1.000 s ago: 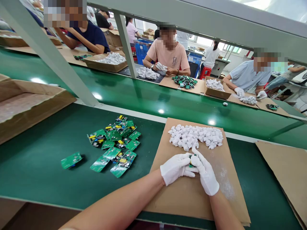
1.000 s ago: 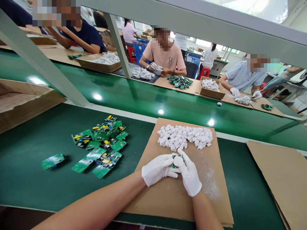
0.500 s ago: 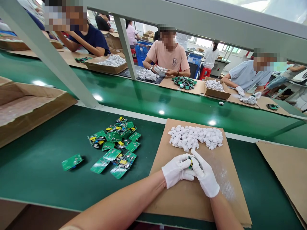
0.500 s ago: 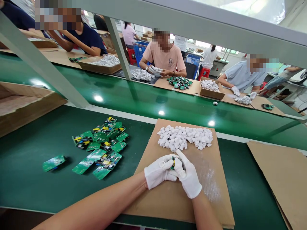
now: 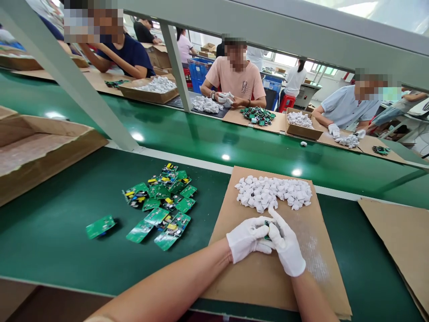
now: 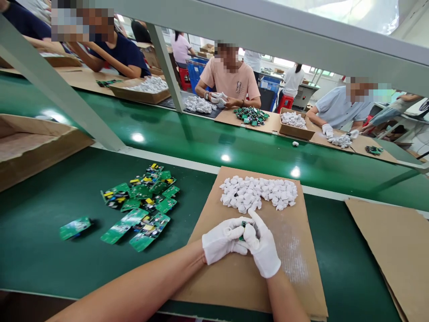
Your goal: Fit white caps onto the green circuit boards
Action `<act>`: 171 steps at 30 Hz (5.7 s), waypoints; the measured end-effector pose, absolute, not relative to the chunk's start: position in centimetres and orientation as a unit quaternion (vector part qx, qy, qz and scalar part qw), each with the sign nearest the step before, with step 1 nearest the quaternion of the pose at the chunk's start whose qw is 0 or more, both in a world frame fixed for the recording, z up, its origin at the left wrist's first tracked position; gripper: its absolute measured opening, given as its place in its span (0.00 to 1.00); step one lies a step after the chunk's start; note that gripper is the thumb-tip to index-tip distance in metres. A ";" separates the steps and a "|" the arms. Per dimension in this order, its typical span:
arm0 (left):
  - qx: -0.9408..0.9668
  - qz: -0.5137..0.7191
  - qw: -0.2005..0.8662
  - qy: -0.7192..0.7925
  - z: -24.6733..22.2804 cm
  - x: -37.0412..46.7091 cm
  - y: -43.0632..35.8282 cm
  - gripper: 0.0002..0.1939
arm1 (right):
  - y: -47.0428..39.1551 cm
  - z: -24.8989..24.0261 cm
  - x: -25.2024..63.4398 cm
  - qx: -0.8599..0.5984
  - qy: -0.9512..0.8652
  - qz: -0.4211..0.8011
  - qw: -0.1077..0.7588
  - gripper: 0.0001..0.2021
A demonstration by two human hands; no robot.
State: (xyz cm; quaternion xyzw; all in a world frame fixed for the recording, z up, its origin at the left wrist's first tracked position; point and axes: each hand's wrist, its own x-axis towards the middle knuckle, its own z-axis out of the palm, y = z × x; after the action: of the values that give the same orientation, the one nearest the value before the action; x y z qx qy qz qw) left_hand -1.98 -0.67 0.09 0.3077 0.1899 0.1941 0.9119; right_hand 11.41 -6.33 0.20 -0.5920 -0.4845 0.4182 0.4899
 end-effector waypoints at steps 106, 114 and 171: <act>0.694 0.311 0.441 0.477 3.0 -2.4 16.2 0.15 | -5.8 -1.7 11.0 -0.589 -0.634 0.323 0.384 0.28; 0.692 0.195 0.225 0.657 1.7 -7.4 25.1 0.18 | -5.2 -2.5 11.6 -0.596 -0.627 0.311 0.394 0.25; 0.838 0.149 0.018 0.524 4.2 -19.5 10.6 0.22 | -4.6 -3.4 11.8 -0.630 -0.682 0.223 0.297 0.19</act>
State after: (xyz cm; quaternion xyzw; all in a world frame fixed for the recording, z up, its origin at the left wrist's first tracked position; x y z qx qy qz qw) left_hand -19.53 10.58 4.24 0.8381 0.5245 0.1492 0.0183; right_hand 11.82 -4.62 -3.37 -0.6295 -0.6824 0.2227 0.2974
